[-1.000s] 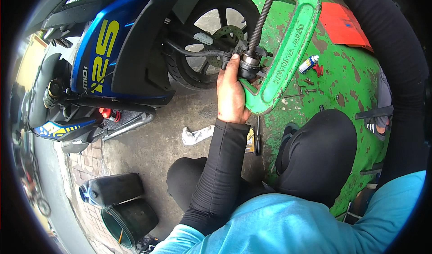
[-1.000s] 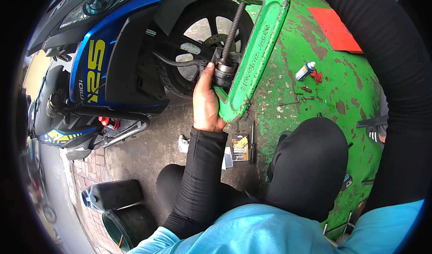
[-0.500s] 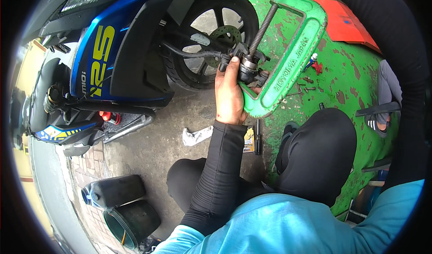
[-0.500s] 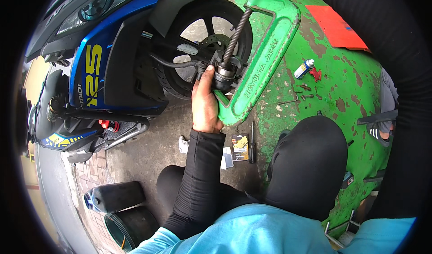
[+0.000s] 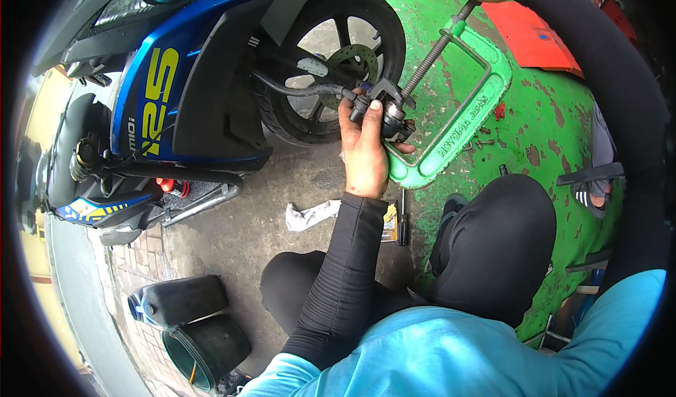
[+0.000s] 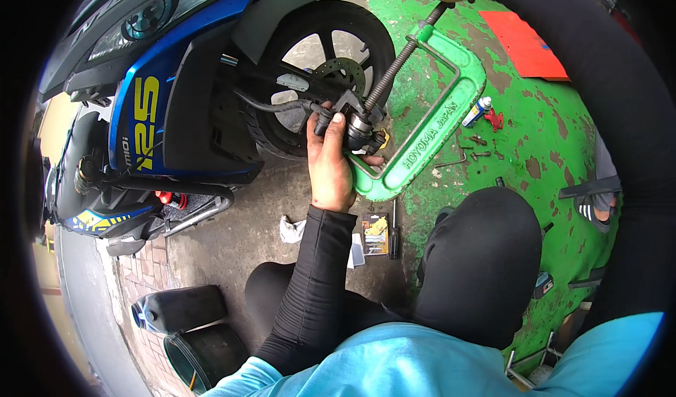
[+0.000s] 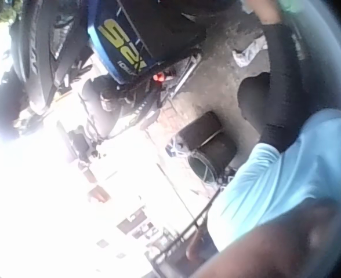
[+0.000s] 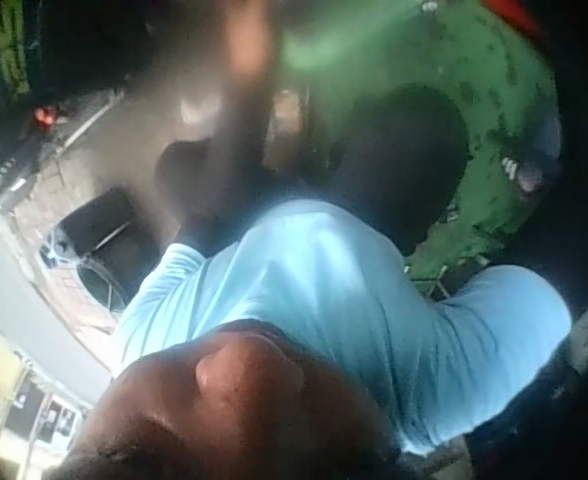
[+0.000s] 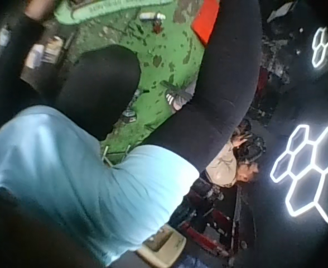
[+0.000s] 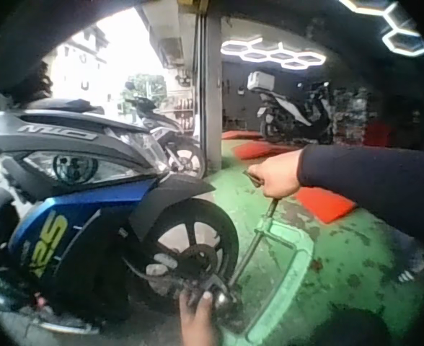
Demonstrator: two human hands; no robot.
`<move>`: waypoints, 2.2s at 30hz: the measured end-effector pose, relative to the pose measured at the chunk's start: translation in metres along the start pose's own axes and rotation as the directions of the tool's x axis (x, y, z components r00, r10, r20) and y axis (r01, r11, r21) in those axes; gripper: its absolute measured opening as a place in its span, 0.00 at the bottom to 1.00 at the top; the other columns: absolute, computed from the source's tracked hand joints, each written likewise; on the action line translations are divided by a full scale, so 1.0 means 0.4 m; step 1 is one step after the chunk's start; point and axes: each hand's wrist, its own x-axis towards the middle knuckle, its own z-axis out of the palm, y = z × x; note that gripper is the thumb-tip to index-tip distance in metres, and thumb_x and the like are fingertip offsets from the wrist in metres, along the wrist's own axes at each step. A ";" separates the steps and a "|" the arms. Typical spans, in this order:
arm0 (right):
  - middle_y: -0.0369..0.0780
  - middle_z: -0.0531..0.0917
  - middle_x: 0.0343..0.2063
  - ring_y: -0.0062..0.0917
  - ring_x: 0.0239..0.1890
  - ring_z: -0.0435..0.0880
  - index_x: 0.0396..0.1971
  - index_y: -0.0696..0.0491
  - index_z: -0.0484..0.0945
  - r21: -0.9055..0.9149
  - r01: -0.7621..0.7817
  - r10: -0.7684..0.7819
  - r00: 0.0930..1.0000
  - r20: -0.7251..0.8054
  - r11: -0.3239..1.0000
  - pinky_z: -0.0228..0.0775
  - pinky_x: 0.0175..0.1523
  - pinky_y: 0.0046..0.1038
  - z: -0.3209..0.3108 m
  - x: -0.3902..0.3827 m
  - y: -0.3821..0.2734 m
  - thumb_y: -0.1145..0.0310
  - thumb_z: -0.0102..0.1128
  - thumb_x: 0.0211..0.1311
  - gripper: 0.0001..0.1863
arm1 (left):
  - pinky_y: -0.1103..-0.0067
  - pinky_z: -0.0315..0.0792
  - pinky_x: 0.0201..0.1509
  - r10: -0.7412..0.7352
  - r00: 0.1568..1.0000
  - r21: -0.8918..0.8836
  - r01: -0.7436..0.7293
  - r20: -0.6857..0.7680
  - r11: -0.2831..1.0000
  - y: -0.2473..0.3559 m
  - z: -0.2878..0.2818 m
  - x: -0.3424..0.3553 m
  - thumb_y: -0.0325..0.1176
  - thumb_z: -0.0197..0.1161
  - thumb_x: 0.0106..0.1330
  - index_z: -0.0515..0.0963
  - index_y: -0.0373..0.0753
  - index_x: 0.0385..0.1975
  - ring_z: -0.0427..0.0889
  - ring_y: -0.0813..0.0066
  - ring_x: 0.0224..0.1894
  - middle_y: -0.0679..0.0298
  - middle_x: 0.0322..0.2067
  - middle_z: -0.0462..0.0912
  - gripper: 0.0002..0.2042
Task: Compressing the piston of a motorcycle brake caliper using a green C-clamp.
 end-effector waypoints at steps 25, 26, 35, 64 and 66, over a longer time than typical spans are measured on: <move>0.35 0.79 0.32 0.21 0.40 0.77 0.35 0.50 0.75 0.501 0.726 0.065 0.595 -0.801 -0.471 0.72 0.48 0.27 0.044 0.083 -0.093 0.53 0.43 0.81 0.18 | 0.75 0.83 0.30 -0.315 0.949 -0.303 0.302 0.005 0.904 0.055 -0.043 0.013 0.59 0.49 0.75 0.77 0.36 0.48 0.85 0.68 0.28 0.58 0.28 0.80 0.28; 0.36 0.82 0.35 0.24 0.42 0.80 0.38 0.49 0.75 0.435 0.805 0.222 0.547 -0.807 -0.405 0.75 0.47 0.35 0.036 0.114 -0.112 0.49 0.41 0.81 0.21 | 0.75 0.83 0.30 -0.300 0.954 -0.322 0.292 0.025 0.901 0.055 -0.042 0.012 0.59 0.49 0.75 0.77 0.36 0.48 0.85 0.68 0.28 0.58 0.28 0.80 0.28; 0.36 0.86 0.42 0.29 0.48 0.84 0.48 0.48 0.78 0.545 0.576 0.146 0.757 -0.637 -0.609 0.74 0.50 0.56 0.110 0.141 -0.053 0.41 0.34 0.79 0.28 | 0.75 0.81 0.29 -0.271 0.963 -0.335 0.254 -0.003 0.907 0.077 -0.024 -0.011 0.58 0.45 0.77 0.77 0.36 0.48 0.85 0.68 0.32 0.59 0.28 0.80 0.27; 0.49 0.77 0.61 0.36 0.56 0.84 0.68 0.60 0.62 0.896 0.381 -0.203 0.882 -0.426 -0.228 0.86 0.47 0.31 0.180 -0.032 -0.067 0.54 0.51 0.77 0.31 | 0.74 0.82 0.29 -0.243 0.964 -0.208 0.261 0.111 0.943 0.054 -0.060 -0.007 0.58 0.40 0.77 0.75 0.37 0.56 0.89 0.60 0.38 0.55 0.44 0.86 0.30; 0.47 0.81 0.56 0.34 0.52 0.86 0.66 0.59 0.66 0.885 0.403 -0.105 0.894 -0.435 -0.235 0.87 0.41 0.30 0.180 -0.041 -0.085 0.52 0.55 0.75 0.31 | 0.71 0.85 0.34 -0.238 0.964 -0.221 0.259 0.119 0.940 0.053 -0.062 -0.013 0.58 0.40 0.77 0.73 0.36 0.60 0.88 0.57 0.41 0.53 0.48 0.84 0.30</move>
